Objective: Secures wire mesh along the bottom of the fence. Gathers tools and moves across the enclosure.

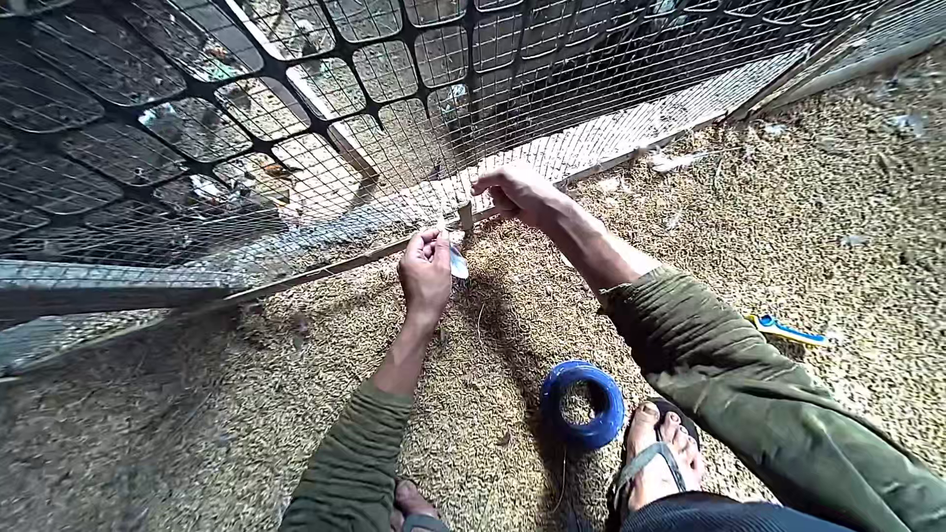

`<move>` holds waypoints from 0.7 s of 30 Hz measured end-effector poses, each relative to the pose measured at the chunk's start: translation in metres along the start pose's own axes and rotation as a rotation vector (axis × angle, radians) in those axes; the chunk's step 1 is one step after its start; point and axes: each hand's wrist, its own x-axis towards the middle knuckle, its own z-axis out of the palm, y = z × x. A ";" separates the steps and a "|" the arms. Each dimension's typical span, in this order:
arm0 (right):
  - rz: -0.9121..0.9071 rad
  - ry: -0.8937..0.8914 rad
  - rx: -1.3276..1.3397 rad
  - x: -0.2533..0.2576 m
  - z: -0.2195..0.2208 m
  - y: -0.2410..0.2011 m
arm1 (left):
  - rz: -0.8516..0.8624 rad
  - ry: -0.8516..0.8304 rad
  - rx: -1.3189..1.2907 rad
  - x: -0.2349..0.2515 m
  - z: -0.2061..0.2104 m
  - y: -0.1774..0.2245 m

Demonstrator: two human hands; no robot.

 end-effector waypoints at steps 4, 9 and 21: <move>0.015 0.002 0.011 -0.002 0.001 0.000 | -0.009 -0.011 -0.019 0.001 0.000 0.002; -0.002 -0.016 0.022 0.000 -0.002 0.003 | 0.014 -0.034 -0.064 0.002 0.002 0.002; -0.008 -0.025 -0.012 -0.006 -0.001 0.002 | 0.032 -0.067 -0.153 -0.009 -0.001 -0.018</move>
